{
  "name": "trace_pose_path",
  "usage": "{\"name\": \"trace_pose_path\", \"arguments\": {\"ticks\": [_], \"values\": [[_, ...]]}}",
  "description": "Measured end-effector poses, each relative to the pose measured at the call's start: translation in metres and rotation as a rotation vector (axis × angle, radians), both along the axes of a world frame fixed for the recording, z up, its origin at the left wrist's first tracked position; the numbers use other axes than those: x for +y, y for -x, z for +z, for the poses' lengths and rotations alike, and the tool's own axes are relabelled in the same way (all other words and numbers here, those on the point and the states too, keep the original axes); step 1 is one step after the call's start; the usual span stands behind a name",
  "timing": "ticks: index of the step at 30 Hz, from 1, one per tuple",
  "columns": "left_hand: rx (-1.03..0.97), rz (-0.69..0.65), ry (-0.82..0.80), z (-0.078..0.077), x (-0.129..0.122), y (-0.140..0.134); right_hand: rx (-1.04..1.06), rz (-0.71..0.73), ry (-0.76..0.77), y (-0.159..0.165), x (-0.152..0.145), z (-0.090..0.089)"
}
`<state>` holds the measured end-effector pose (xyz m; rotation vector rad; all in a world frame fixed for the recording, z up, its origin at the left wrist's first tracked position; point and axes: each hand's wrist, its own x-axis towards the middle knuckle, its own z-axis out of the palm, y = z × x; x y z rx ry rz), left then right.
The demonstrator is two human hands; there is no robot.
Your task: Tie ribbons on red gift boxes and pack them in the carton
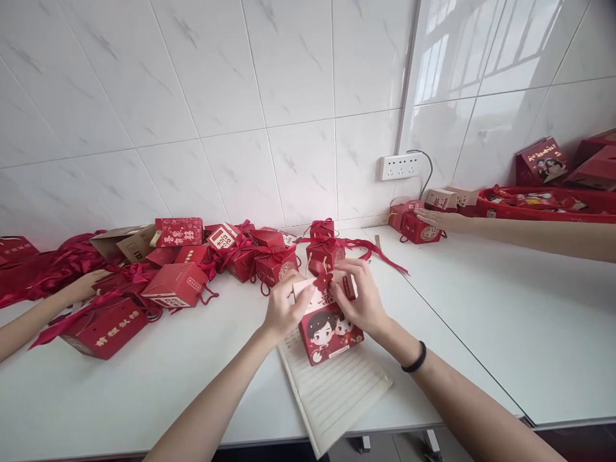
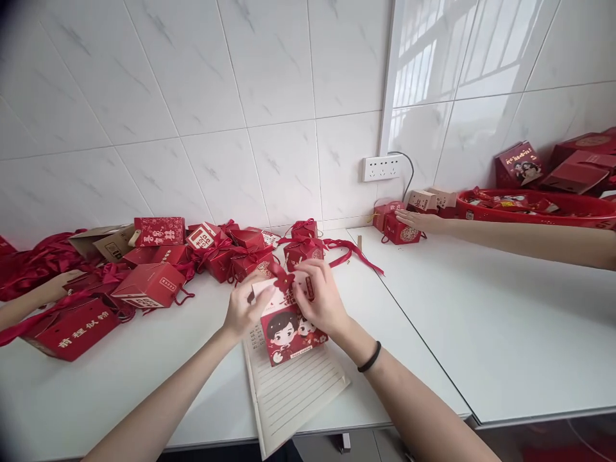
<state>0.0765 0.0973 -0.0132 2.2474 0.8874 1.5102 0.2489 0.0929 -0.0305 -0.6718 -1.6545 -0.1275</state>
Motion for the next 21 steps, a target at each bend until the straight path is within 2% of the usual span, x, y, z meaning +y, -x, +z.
{"name": "trace_pose_path", "arguments": {"ticks": [2, 4, 6, 8, 11, 14, 17, 21], "values": [[-0.066, 0.138, -0.108, 0.009, 0.004, -0.010, 0.014, -0.088, 0.012, 0.001, 0.000, -0.002], [-0.135, 0.229, -0.223, 0.006, 0.006, -0.018, -0.061, -0.027, 0.091, 0.000, -0.001, -0.003], [-0.106, 0.200, -0.302, -0.006, 0.006, -0.023, -0.146, 0.097, 0.163, 0.001, -0.002, -0.005], [0.002, 0.048, -0.308, -0.021, 0.005, -0.024, -0.191, 0.175, 0.199, 0.002, -0.003, -0.007], [0.136, -0.196, -0.245, -0.035, 0.002, -0.023, -0.200, 0.157, 0.239, 0.004, -0.003, -0.007], [0.183, -0.280, -0.140, -0.037, 0.002, -0.021, -0.100, 0.031, 0.253, 0.003, -0.002, -0.005], [0.282, -0.224, -0.006, -0.037, 0.005, -0.020, 0.039, -0.061, 0.300, -0.002, 0.001, -0.001], [0.606, -0.091, 0.187, -0.037, 0.008, -0.015, 0.199, -0.193, 0.397, -0.017, 0.008, 0.004]]}}
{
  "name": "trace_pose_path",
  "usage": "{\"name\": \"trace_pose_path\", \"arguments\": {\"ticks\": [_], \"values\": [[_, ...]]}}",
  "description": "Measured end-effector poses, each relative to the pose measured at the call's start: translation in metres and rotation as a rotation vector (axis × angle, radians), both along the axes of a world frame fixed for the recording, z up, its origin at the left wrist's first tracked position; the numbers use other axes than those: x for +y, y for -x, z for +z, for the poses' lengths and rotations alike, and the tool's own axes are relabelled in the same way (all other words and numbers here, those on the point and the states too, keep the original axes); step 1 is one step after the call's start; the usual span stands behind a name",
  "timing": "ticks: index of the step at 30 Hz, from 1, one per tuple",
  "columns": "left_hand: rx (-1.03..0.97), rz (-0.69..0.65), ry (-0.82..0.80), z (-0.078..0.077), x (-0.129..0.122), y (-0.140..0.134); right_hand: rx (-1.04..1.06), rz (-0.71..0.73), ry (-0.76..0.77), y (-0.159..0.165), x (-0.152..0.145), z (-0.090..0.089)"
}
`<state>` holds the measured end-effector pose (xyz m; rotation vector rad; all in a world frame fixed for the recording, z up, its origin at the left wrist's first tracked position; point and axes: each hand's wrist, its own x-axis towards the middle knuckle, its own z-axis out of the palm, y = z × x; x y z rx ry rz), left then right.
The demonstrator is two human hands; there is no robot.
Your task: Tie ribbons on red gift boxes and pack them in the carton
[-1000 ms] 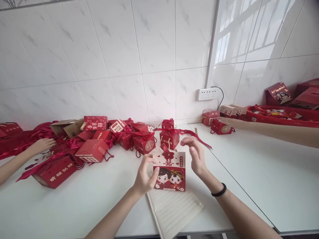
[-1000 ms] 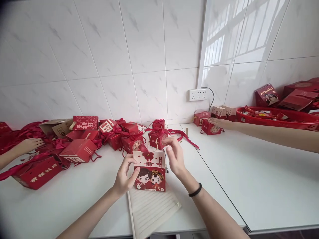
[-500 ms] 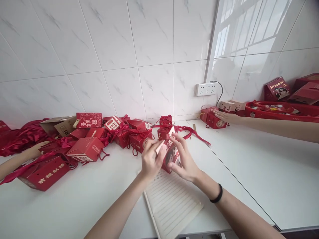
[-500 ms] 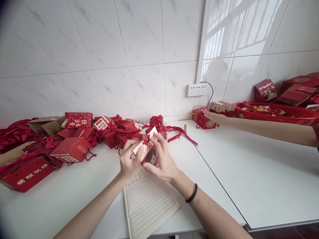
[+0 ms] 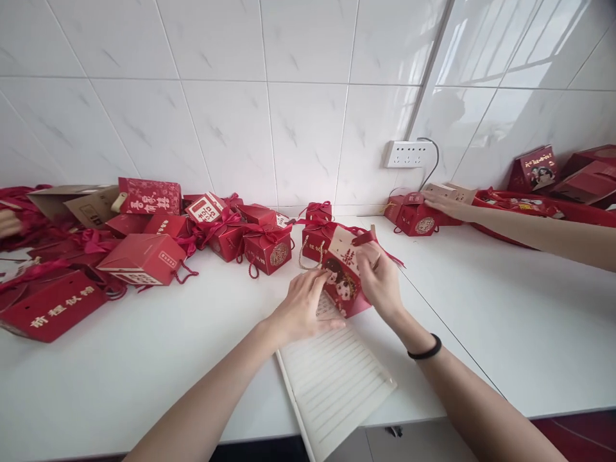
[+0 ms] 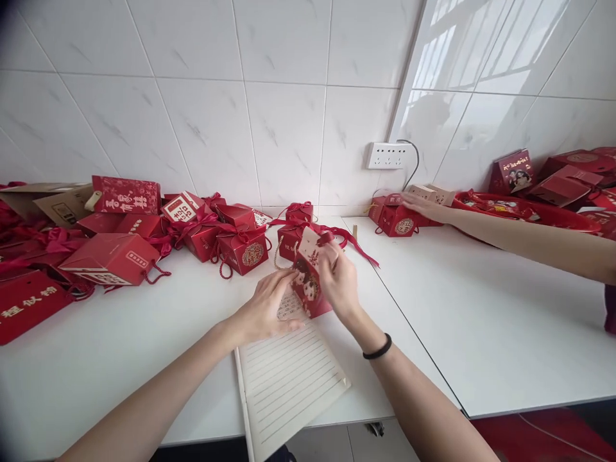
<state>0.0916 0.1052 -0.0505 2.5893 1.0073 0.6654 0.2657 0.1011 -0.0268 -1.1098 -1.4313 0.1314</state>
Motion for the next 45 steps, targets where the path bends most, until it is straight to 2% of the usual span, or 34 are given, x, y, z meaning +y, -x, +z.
{"name": "trace_pose_path", "arguments": {"ticks": [3, 6, 9, 12, 15, 17, 19, 22, 24, 26, 28, 29, 31, 33, 34, 35, 37, 40, 43, 45], "values": [[0.240, 0.070, 0.096, 0.003, 0.004, 0.008, 0.141, -0.134, -0.010, -0.013, 0.006, 0.003], [0.338, 0.106, 0.184, 0.008, 0.012, 0.019, 0.268, -0.199, -0.108, -0.022, 0.011, 0.004], [0.365, 0.125, 0.249, 0.009, 0.023, 0.033, 0.342, -0.082, -0.176, -0.023, 0.011, 0.002], [0.350, 0.169, 0.245, 0.004, 0.034, 0.045, 0.311, 0.135, -0.092, -0.018, 0.009, -0.002], [0.183, 0.230, 0.096, 0.000, 0.042, 0.048, 0.153, 0.288, 0.109, -0.011, 0.005, -0.005], [-0.058, 0.293, 0.020, 0.002, 0.042, 0.043, 0.097, 0.341, 0.184, -0.007, 0.003, -0.006], [-0.375, 0.314, 0.047, 0.007, 0.038, 0.035, 0.117, 0.390, 0.190, -0.003, 0.001, -0.005], [-0.730, 0.204, 0.164, 0.016, 0.026, 0.021, 0.173, 0.463, 0.177, 0.004, -0.002, -0.004], [-0.775, 0.108, 0.223, 0.019, 0.018, 0.015, 0.163, 0.483, 0.162, 0.005, -0.002, -0.004], [-0.735, 0.086, 0.248, 0.018, 0.014, 0.012, 0.143, 0.469, 0.129, 0.000, 0.003, -0.004], [-0.697, 0.114, 0.245, 0.015, 0.015, 0.011, 0.177, 0.396, 0.060, -0.016, 0.012, -0.003], [-0.686, 0.130, 0.238, 0.014, 0.016, 0.012, 0.214, 0.310, 0.023, -0.028, 0.017, -0.003], [-0.674, 0.143, 0.233, 0.012, 0.018, 0.013, 0.237, 0.023, 0.018, -0.057, 0.029, -0.004], [-0.663, 0.140, 0.236, 0.012, 0.019, 0.014, 0.081, -0.460, 0.225, -0.086, 0.037, -0.006], [-0.659, 0.138, 0.233, 0.012, 0.019, 0.014, 0.002, -0.631, 0.375, -0.100, 0.040, -0.009], [-0.655, 0.135, 0.229, 0.012, 0.019, 0.014, -0.039, -0.731, 0.488, -0.111, 0.042, -0.013], [-0.649, 0.131, 0.216, 0.013, 0.018, 0.013, -0.057, -0.784, 0.656, -0.127, 0.044, -0.023], [-0.642, 0.143, 0.196, 0.011, 0.018, 0.013, -0.044, -0.770, 0.783, -0.136, 0.046, -0.036], [-0.642, 0.136, 0.194, 0.009, 0.019, 0.013, -0.025, -0.758, 0.832, -0.137, 0.048, -0.041], [-0.636, 0.130, 0.196, 0.010, 0.018, 0.013, 0.004, -0.751, 0.824, -0.135, 0.048, -0.038]]}}
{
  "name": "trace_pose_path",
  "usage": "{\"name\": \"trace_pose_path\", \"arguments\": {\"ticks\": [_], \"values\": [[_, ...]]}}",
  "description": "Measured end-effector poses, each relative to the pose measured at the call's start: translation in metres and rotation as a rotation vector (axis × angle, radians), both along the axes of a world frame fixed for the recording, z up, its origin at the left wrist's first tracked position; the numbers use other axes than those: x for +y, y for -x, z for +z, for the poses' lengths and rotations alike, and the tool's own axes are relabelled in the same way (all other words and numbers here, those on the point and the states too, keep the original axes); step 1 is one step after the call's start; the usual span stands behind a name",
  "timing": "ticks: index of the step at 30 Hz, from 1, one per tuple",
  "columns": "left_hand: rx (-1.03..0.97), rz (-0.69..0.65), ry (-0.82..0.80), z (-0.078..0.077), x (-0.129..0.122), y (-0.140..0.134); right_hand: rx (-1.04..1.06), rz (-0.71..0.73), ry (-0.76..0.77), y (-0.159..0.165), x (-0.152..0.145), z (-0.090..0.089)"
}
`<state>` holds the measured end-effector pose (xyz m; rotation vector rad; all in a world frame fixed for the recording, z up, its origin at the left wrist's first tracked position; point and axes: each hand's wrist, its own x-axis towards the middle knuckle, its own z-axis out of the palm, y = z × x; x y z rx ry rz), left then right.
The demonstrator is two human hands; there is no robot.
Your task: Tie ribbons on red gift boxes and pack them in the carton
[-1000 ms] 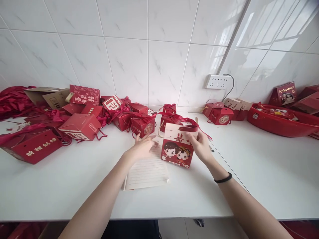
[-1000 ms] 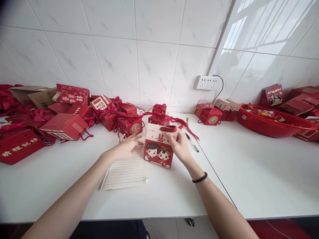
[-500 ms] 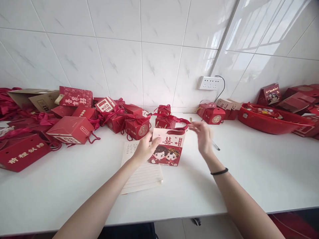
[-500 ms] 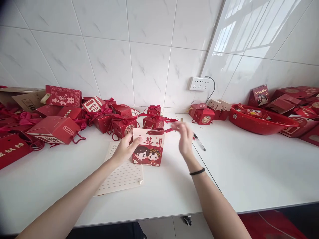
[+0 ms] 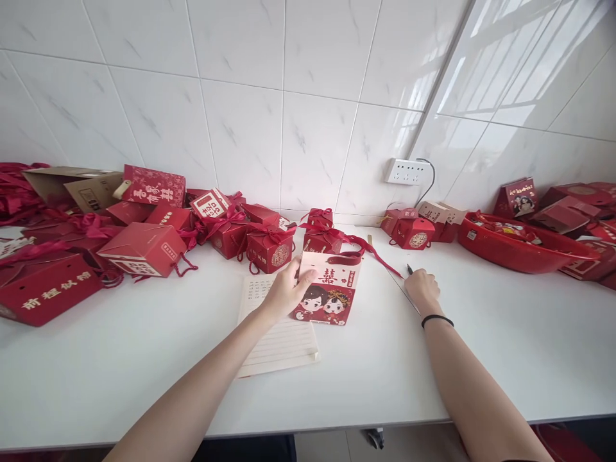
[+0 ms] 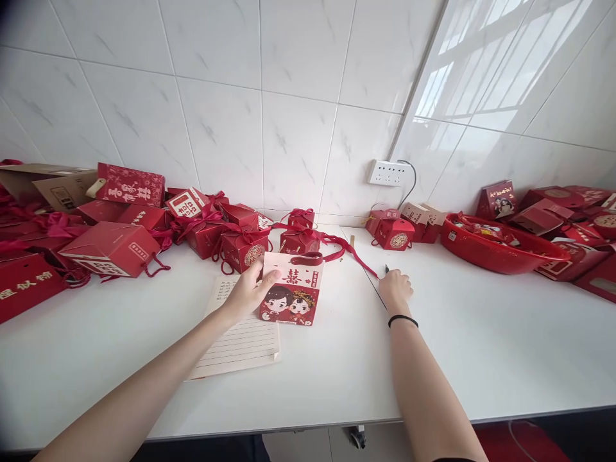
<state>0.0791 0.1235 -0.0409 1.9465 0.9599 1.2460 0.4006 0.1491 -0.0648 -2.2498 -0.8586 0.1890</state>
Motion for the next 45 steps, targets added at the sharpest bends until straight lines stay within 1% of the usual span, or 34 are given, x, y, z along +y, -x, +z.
{"name": "trace_pose_path", "arguments": {"ticks": [3, 5, 8, 10, 12, 14, 15, 16, 17, 19, 21, 23, 26, 29, 32, 34, 37, 39, 41, 43, 45], "values": [[0.029, 0.018, 0.000, 0.002, -0.001, 0.000, 0.027, 0.029, -0.106, 0.008, -0.002, 0.012], [0.037, 0.028, -0.005, 0.003, -0.002, -0.001, 0.044, 0.107, -0.231, 0.018, -0.004, 0.022], [0.035, 0.031, -0.014, 0.002, -0.003, -0.001, 0.120, 0.285, -0.432, 0.042, -0.007, 0.034], [0.031, 0.025, -0.010, 0.002, -0.003, -0.002, 0.197, 0.396, -0.537, 0.062, -0.010, 0.039], [0.023, 0.017, -0.006, 0.001, -0.003, -0.002, 0.339, 0.556, -0.698, 0.081, -0.015, 0.041], [0.007, 0.005, -0.012, 0.000, -0.002, -0.002, 0.486, 0.744, -0.879, 0.098, -0.023, 0.042], [0.000, -0.001, -0.014, 0.000, -0.002, -0.002, 0.524, 0.825, -0.947, 0.105, -0.028, 0.042], [-0.003, -0.006, -0.014, -0.001, -0.002, -0.002, 0.517, 0.881, -0.987, 0.111, -0.032, 0.042], [-0.004, -0.007, -0.011, -0.001, -0.002, -0.002, 0.466, 0.907, -0.992, 0.117, -0.037, 0.042], [-0.001, 0.001, -0.003, 0.000, -0.002, -0.003, 0.341, 0.926, -0.973, 0.125, -0.044, 0.041], [0.005, 0.005, 0.002, 0.001, -0.003, -0.003, 0.272, 0.923, -0.971, 0.131, -0.047, 0.040], [0.003, -0.005, -0.003, 0.002, -0.003, -0.002, 0.274, 0.912, -0.994, 0.135, -0.047, 0.042], [0.005, -0.029, -0.008, 0.004, -0.003, -0.001, 0.291, 0.901, -1.015, 0.142, -0.042, 0.054], [0.011, -0.030, -0.014, 0.004, -0.003, 0.001, 0.318, 0.992, -0.962, 0.150, -0.033, 0.070], [0.018, -0.028, -0.022, 0.007, -0.004, 0.004, 0.393, 1.065, -0.927, 0.157, -0.026, 0.077], [-0.006, -0.014, -0.029, 0.014, -0.004, 0.003, 0.435, 1.033, -0.946, 0.160, -0.024, 0.074], [-0.097, 0.007, -0.095, 0.032, -0.003, -0.006, 0.449, 0.962, -0.984, 0.164, -0.026, 0.067], [-0.097, -0.023, -0.127, 0.044, -0.001, -0.014, 0.448, 0.943, -1.018, 0.165, -0.028, 0.063], [-0.050, -0.072, -0.126, 0.053, 0.001, -0.021, 0.436, 0.927, -1.058, 0.165, -0.029, 0.061], [-0.042, -0.099, -0.132, 0.055, 0.002, -0.023, 0.386, 0.885, -1.079, 0.165, -0.030, 0.061], [-0.066, -0.092, -0.160, 0.053, 0.003, -0.023, 0.314, 0.868, -1.070, 0.165, -0.032, 0.061]]}}
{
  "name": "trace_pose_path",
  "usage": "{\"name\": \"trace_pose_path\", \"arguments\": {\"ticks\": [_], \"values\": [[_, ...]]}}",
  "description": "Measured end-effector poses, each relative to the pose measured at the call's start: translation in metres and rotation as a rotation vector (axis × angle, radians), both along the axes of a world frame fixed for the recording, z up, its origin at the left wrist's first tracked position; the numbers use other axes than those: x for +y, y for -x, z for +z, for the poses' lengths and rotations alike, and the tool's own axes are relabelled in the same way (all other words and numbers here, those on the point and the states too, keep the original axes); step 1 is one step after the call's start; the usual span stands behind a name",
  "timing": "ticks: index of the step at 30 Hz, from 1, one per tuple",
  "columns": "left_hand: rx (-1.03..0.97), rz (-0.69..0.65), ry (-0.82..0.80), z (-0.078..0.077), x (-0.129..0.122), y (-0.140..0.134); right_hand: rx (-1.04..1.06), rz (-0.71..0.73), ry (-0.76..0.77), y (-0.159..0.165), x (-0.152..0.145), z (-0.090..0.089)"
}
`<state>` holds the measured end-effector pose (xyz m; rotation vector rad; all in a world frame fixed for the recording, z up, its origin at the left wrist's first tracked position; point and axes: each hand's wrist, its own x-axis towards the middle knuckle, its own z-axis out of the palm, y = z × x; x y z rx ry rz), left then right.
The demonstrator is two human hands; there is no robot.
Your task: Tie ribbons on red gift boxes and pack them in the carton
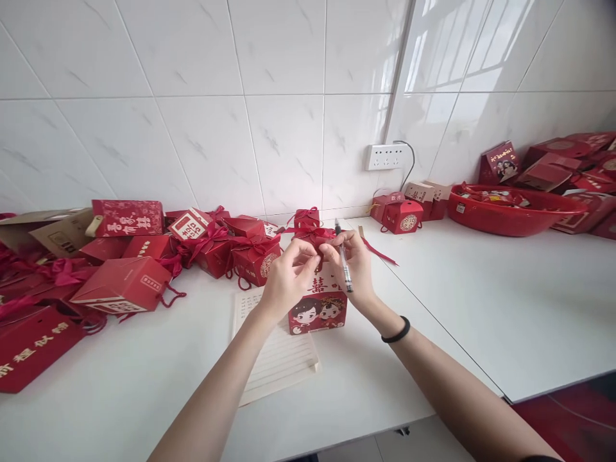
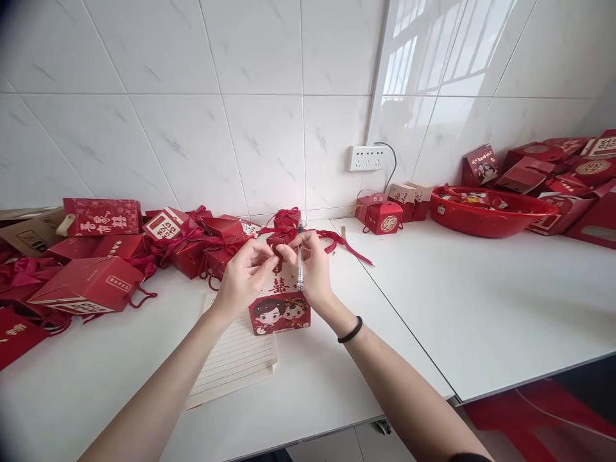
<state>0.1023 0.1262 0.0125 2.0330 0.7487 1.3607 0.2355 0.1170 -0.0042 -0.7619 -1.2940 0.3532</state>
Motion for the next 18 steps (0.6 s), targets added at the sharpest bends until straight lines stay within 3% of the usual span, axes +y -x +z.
{"name": "trace_pose_path", "arguments": {"ticks": [5, 11, 14, 18], "values": [[-0.050, 0.036, -0.060, -0.010, -0.006, 0.004, -0.086, 0.092, -0.050, 0.000, -0.010, -0.008], [-0.045, -0.047, -0.158, -0.015, -0.014, 0.006, -0.038, 0.282, 0.044, -0.001, -0.019, -0.022], [0.010, 0.008, -0.279, -0.014, -0.014, 0.007, -0.057, 0.187, 0.012, -0.001, -0.021, -0.022], [0.066, 0.060, -0.306, -0.012, -0.013, 0.007, -0.072, 0.094, 0.023, 0.000, -0.021, -0.019]]}}
